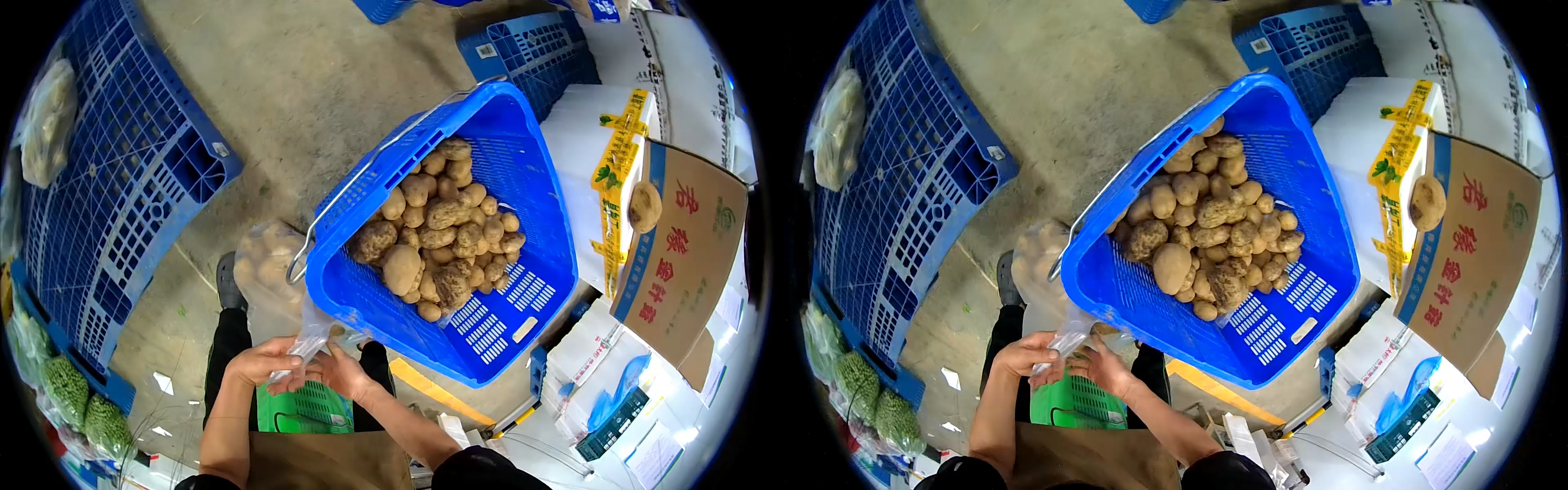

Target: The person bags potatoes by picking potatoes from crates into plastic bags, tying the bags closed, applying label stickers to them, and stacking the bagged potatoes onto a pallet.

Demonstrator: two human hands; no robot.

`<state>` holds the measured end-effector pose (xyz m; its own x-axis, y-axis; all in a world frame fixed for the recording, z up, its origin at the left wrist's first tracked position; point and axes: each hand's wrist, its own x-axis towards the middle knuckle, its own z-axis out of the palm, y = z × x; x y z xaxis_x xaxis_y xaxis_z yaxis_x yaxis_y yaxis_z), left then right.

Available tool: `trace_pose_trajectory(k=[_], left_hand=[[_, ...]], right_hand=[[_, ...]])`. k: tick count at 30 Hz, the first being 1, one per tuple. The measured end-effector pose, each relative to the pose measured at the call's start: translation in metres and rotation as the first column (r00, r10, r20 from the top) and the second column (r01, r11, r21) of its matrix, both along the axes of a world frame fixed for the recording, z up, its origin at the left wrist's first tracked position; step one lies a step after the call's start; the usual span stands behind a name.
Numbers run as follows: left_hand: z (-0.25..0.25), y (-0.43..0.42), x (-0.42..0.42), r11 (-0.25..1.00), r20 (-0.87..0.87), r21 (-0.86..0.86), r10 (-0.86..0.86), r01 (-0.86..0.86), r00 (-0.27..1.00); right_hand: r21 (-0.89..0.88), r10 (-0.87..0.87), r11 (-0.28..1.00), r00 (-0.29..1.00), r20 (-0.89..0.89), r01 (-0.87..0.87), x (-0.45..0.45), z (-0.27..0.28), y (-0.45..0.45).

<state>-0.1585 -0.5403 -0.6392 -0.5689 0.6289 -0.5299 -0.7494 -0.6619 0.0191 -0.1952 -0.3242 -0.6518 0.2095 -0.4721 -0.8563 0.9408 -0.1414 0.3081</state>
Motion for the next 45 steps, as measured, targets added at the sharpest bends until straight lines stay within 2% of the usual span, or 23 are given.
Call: trace_pose_trajectory(k=[2, 3, 5, 7, 8, 10, 11, 13, 14, 16, 18, 21, 22, 25, 26, 29, 30, 33, 34, 38, 41, 42, 45], left_hand=[[-0.005, 0.000, 0.004, 0.999, 0.000, 0.031, 0.036, -0.036, 0.999], [-0.008, 0.000, 0.007, 0.998, 0.000, 0.046, 0.052, -0.052, 0.999], [-0.012, 0.003, 0.010, 0.997, -0.003, 0.025, 0.071, -0.070, 0.998], [-0.015, 0.005, 0.012, 0.997, -0.016, 0.032, 0.076, -0.076, 0.997], [-0.018, 0.004, 0.011, 0.996, -0.030, 0.045, 0.075, -0.074, 0.997], [-0.016, 0.003, 0.003, 0.996, -0.001, 0.034, 0.083, -0.083, 0.997], [-0.012, 0.004, -0.003, 0.995, -0.001, 0.041, 0.092, -0.091, 0.996], [-0.008, 0.004, -0.013, 0.993, 0.009, 0.040, 0.110, -0.110, 0.994], [-0.009, 0.005, -0.015, 0.991, 0.009, 0.053, 0.123, -0.123, 0.992], [-0.009, 0.006, -0.019, 0.992, 0.030, 0.054, 0.112, -0.113, 0.993], [-0.007, 0.010, -0.024, 0.991, 0.054, 0.037, 0.123, -0.125, 0.991], [-0.012, 0.012, -0.025, 0.993, 0.056, 0.027, 0.110, -0.112, 0.992], [-0.014, 0.013, -0.025, 0.992, 0.065, 0.054, 0.108, -0.112, 0.992], [-0.018, 0.019, -0.026, 0.986, 0.067, 0.063, 0.147, -0.151, 0.987], [-0.019, 0.018, -0.026, 0.989, 0.062, 0.061, 0.131, -0.135, 0.989], [-0.022, 0.017, -0.030, 0.995, 0.050, 0.055, 0.084, -0.086, 0.995], [-0.022, 0.017, -0.031, 0.997, 0.053, 0.050, 0.064, -0.066, 0.997], [-0.021, 0.020, -0.036, 0.998, 0.065, 0.035, 0.045, -0.047, 0.997], [-0.022, 0.021, -0.036, 0.998, 0.061, 0.040, 0.048, -0.050, 0.997], [-0.024, 0.020, -0.037, 0.995, 0.068, 0.012, 0.096, -0.097, 0.993], [-0.028, 0.019, -0.035, 0.996, 0.057, 0.031, 0.082, -0.083, 0.995], [-0.026, 0.017, -0.035, 0.996, 0.061, 0.017, 0.088, -0.089, 0.994], [-0.027, 0.015, -0.030, 0.996, 0.057, 0.002, 0.093, -0.093, 0.994]], right_hand=[[0.018, 0.251, 0.967, 0.946, -0.207, -0.253, -0.012, 0.013, -0.010], [-0.065, 0.378, 0.896, 0.831, -0.407, -0.439, -0.028, 0.027, -0.011], [-0.077, 0.463, 0.633, 0.456, -0.760, -0.770, -0.085, 0.064, -0.005], [0.044, 0.333, 0.845, 0.460, -0.823, -0.533, -0.153, 0.080, -0.006], [0.235, 0.384, 0.876, 0.314, -0.868, -0.420, -0.181, 0.057, -0.007], [0.619, 0.624, 0.780, 0.046, -0.780, -0.094, -0.236, 0.010, -0.008], [0.713, 0.713, 0.701, 0.027, -0.701, -0.008, -0.263, -0.026, -0.007], [0.734, 0.737, 0.676, -0.077, -0.671, 0.069, -0.306, -0.136, 0.013], [0.613, 0.614, 0.786, 0.018, -0.789, 0.076, -0.329, -0.213, 0.025], [0.660, 0.660, 0.750, 0.022, -0.751, 0.033, -0.341, -0.251, 0.019], [0.921, 0.900, 0.389, -0.204, -0.386, -0.026, -0.351, -0.194, -0.012], [0.984, 0.940, 0.045, -0.325, -0.100, -0.172, -0.356, -0.225, -0.004], [0.969, 0.938, -0.053, -0.346, -0.035, -0.242, -0.357, -0.228, -0.007], [0.956, 0.969, -0.102, -0.244, 0.033, -0.276, -0.364, -0.218, -0.023], [0.986, 0.953, -0.101, -0.298, 0.058, -0.130, -0.360, -0.216, -0.022], [0.985, 0.969, -0.045, -0.248, 0.002, -0.167, -0.359, -0.205, -0.024], [0.963, 0.960, -0.042, -0.278, -0.034, -0.265, -0.357, -0.200, -0.023], [0.975, 0.931, -0.171, -0.346, 0.114, -0.140, -0.343, -0.213, -0.030], [0.957, 0.913, -0.200, -0.394, 0.105, -0.208, -0.347, -0.217, -0.029], [0.960, 0.952, -0.153, -0.295, 0.079, -0.236, -0.357, -0.211, -0.029], [0.958, 0.956, -0.087, -0.293, 0.002, -0.275, -0.358, -0.190, -0.030], [0.960, 0.943, -0.127, -0.330, 0.039, -0.248, -0.355, -0.200, -0.025], [0.978, 0.940, 0.010, -0.331, -0.080, -0.207, -0.348, -0.178, -0.016]])
